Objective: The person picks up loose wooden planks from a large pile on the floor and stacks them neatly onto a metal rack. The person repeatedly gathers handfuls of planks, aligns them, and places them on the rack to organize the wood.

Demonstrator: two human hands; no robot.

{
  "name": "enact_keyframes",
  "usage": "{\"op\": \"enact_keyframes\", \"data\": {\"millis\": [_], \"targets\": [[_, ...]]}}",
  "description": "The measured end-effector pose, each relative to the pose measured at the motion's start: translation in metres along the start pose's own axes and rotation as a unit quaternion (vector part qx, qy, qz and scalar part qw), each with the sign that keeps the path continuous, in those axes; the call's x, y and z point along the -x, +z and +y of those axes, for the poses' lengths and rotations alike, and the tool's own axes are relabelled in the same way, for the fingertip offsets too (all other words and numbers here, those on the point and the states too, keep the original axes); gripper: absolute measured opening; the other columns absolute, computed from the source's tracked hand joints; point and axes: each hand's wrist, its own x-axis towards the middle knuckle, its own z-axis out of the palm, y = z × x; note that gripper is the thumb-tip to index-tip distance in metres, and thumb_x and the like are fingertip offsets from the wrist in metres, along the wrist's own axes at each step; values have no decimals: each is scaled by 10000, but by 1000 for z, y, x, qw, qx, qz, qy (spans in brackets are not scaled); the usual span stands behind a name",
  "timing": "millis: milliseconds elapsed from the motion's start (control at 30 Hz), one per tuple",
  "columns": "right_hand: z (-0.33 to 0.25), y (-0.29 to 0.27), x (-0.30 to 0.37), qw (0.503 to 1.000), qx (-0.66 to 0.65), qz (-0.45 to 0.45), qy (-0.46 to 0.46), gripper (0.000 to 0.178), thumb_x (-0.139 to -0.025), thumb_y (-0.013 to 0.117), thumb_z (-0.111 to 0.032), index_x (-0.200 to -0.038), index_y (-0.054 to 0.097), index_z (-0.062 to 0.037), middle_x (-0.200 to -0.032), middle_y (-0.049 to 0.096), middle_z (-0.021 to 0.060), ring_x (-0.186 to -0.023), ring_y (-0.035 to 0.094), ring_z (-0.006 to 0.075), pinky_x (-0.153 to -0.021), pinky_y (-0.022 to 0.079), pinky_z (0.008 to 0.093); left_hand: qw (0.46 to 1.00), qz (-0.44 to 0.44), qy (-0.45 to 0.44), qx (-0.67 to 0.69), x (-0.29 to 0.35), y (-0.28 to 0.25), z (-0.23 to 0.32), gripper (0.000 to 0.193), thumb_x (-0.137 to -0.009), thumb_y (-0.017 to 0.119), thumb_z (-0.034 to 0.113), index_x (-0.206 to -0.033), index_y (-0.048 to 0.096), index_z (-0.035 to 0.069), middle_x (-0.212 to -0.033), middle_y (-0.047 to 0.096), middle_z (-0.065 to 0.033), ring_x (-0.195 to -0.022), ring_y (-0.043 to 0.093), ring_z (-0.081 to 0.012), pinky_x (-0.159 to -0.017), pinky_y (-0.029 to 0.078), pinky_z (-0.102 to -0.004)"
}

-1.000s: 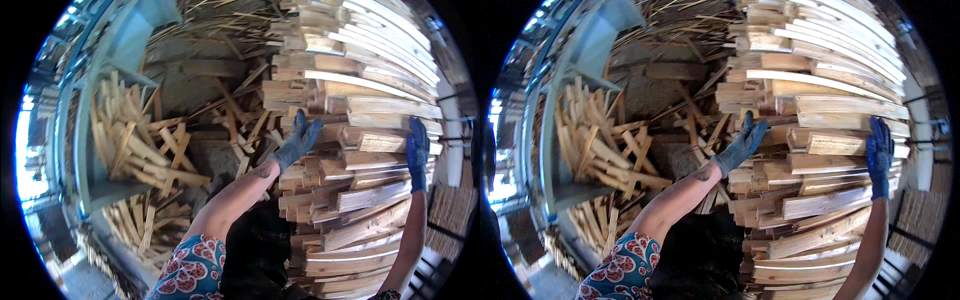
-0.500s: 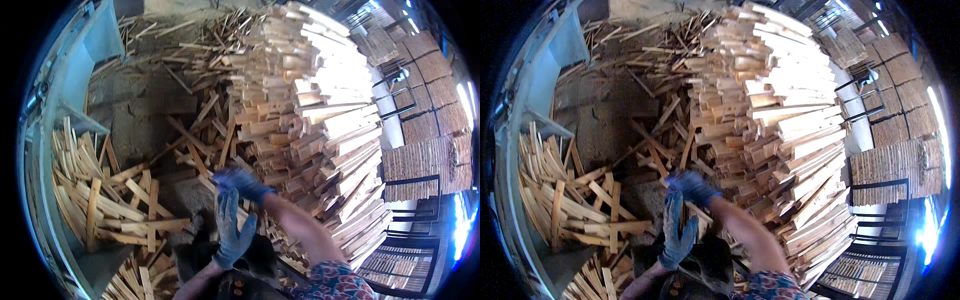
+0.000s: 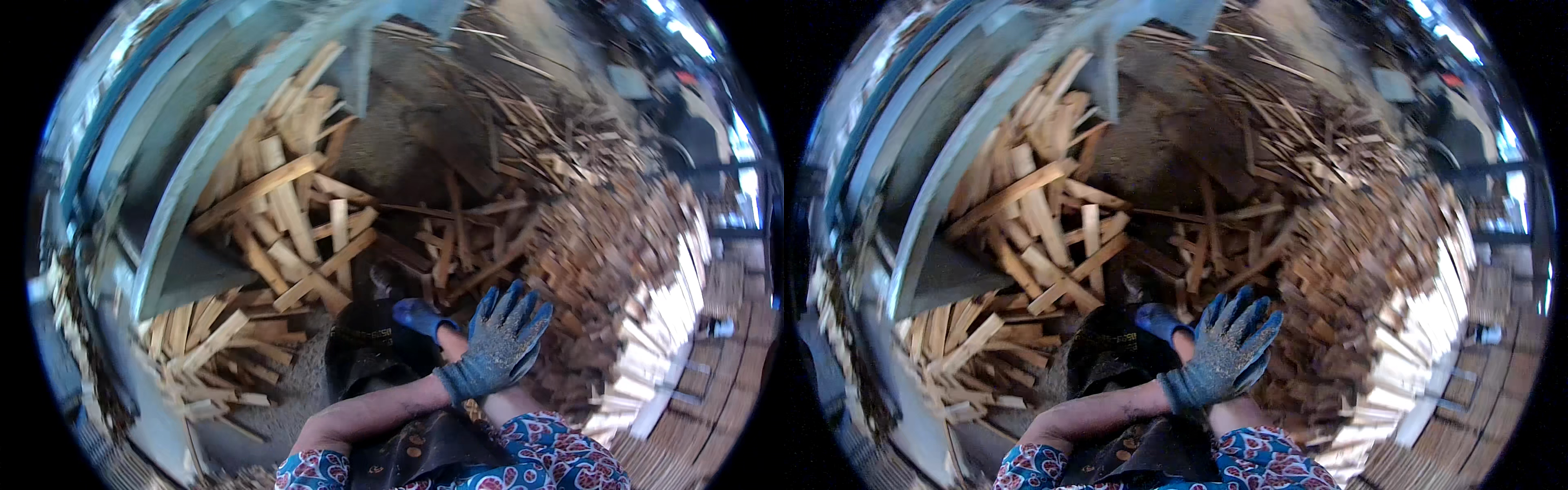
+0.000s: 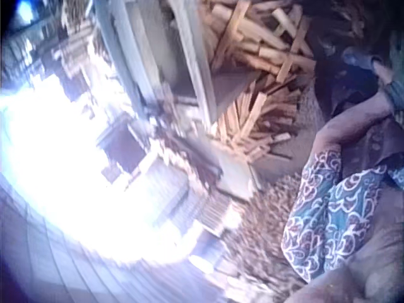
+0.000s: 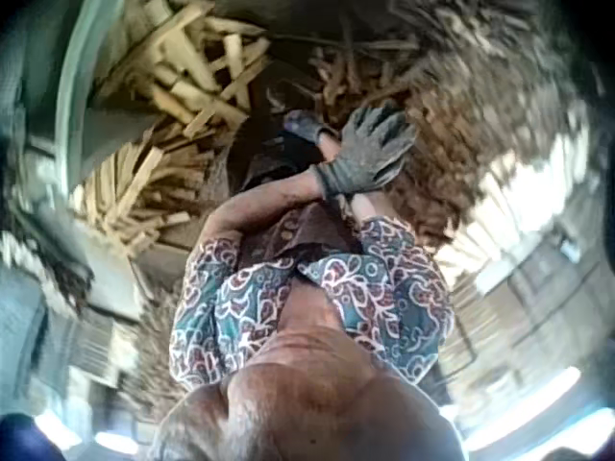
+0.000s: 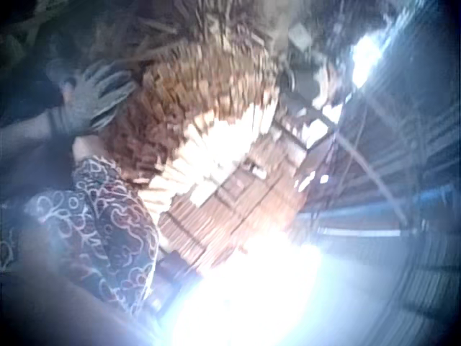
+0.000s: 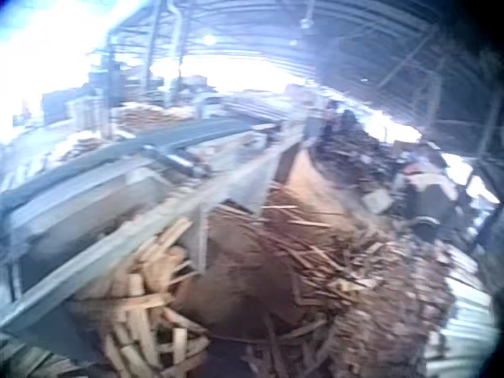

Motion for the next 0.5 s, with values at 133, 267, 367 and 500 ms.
{"op": "enact_keyframes", "data": {"millis": [133, 267, 367, 500], "targets": [[51, -22, -49, 990, 18, -50, -131, 191, -852, 511, -200, -923, 612, -54, -1012, 604, 171, -947, 567, 324, -814, 450, 406, 971, 27, -159, -177, 19, -25, -94, 610, -720, 645, 241, -1289, 465, 115, -1262, 470, -165, -1195, 420, -362, -986, 308, -524], [45, -82, -79, 996, -49, -79, -12, 237, -866, 499, -196, -1012, 601, -39, -1100, 588, 171, -1000, 551, 337, -870, 432, 401, 907, 76, -390, -138, 81, -50, -157, 633, -709, 683, 212, -1267, 444, 33, -1128, 527, -201, -1035, 515, -376, -879, 428, -416], [46, -128, -94, 983, 70, -147, -80, 230, -861, 509, -180, -1016, 603, -38, -1089, 595, 157, -1005, 550, 338, -869, 435, 408, 861, 182, -468, -82, 151, -38, -162, 611, -772, 669, 216, -1281, 419, -11, -1095, 557, -226, -1018, 540, -376, -868, 436, -399], [117, -121, -98, 960, 187, -155, -143, 206, -838, 530, -148, -982, 624, -35, -1030, 614, 171, -977, 554, 358, -835, 443, 424, 753, 298, -561, 170, 242, 41, -164, 533, -839, 645, 214, -1261, 439, -40, -1099, 579, -236, -1007, 575, -352, -881, 441, -405]]}}
